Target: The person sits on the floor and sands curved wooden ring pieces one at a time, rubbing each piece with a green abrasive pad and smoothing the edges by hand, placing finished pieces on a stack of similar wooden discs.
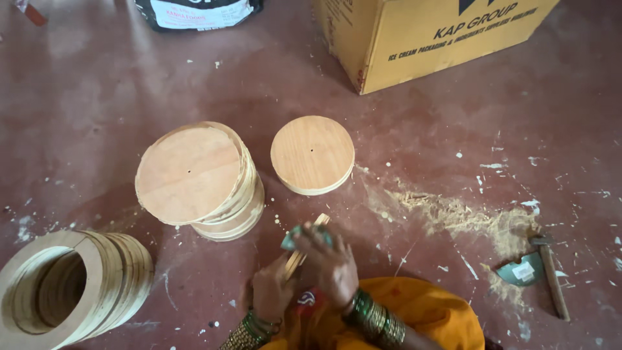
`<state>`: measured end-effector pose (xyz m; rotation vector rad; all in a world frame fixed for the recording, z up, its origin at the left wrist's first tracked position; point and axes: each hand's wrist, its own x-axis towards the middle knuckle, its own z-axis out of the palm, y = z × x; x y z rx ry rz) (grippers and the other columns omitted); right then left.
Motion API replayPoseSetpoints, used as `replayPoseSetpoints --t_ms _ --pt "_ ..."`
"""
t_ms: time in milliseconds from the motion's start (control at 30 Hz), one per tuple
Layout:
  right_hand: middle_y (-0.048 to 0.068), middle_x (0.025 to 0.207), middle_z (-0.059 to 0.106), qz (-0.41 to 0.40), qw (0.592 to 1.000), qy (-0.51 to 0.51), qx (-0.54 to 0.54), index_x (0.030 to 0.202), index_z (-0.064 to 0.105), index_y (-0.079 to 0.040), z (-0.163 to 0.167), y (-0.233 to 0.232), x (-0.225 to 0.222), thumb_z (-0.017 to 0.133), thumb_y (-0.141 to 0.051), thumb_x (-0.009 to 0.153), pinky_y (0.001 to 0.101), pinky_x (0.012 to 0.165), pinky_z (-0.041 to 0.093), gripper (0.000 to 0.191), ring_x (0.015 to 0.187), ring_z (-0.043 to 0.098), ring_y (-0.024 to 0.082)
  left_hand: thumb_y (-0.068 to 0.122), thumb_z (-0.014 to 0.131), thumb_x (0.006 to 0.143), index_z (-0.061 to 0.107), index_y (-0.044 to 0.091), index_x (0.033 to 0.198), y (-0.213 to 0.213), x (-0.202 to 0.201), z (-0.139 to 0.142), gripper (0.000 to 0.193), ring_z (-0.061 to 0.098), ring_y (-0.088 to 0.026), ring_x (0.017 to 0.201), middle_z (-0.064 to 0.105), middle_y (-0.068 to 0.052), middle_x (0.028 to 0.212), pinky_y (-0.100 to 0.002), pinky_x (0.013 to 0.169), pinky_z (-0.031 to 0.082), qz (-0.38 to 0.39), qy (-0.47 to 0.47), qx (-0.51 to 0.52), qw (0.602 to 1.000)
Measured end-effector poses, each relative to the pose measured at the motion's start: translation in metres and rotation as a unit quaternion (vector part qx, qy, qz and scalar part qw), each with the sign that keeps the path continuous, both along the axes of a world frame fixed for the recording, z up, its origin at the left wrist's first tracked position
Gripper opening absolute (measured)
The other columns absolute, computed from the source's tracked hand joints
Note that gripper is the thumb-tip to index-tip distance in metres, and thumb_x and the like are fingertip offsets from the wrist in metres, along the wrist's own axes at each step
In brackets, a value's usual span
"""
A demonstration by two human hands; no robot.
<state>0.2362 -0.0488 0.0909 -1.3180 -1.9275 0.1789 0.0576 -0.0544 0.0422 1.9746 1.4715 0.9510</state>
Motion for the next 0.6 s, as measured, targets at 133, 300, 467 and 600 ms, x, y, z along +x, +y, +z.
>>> replayPoseSetpoints --t_ms 133,300,467,600 --pt "0.014 0.136 0.07 -0.026 0.978 0.186 -0.086 0.14 0.068 -0.021 -0.05 0.054 0.027 0.044 0.013 0.087 0.0372 0.09 0.061 0.067 0.116 0.069 0.025 0.024 0.076 0.086 0.07 0.018 0.134 -0.001 0.007 0.013 0.049 0.074 -0.037 0.076 0.075 -0.02 0.085 -0.043 0.066 0.057 0.061 0.04 -0.147 0.986" --pt "0.019 0.116 0.073 -0.115 0.901 0.156 -0.389 0.148 0.062 -0.025 -0.08 0.083 0.059 0.047 0.005 0.097 0.0367 0.072 0.055 0.061 0.082 0.065 0.022 0.016 0.074 0.086 0.065 0.01 0.134 0.003 0.012 0.026 0.049 0.077 -0.034 0.088 0.076 -0.02 0.105 -0.039 0.074 0.061 -0.04 -0.063 -0.006 0.997" --pt "0.021 0.129 0.067 -0.119 0.988 0.023 -0.09 0.148 0.06 -0.016 -0.05 0.051 0.058 0.048 0.004 0.095 0.0464 0.095 0.051 0.058 0.108 0.063 0.037 0.013 0.073 0.081 0.061 0.008 0.139 0.012 0.018 0.02 0.06 0.072 -0.04 0.093 0.072 -0.024 0.108 -0.044 0.077 0.058 -0.085 -0.089 -0.033 0.992" --pt "0.012 0.15 0.057 -0.045 0.998 -0.008 0.041 0.136 0.065 -0.013 -0.007 0.015 0.017 0.052 -0.007 0.086 0.0506 0.107 0.042 0.053 0.136 0.053 0.037 0.015 0.073 0.079 0.068 0.007 0.127 0.012 0.019 -0.01 0.049 0.07 -0.043 0.089 0.073 -0.024 0.1 -0.047 0.072 0.056 -0.049 -0.041 -0.023 0.998"
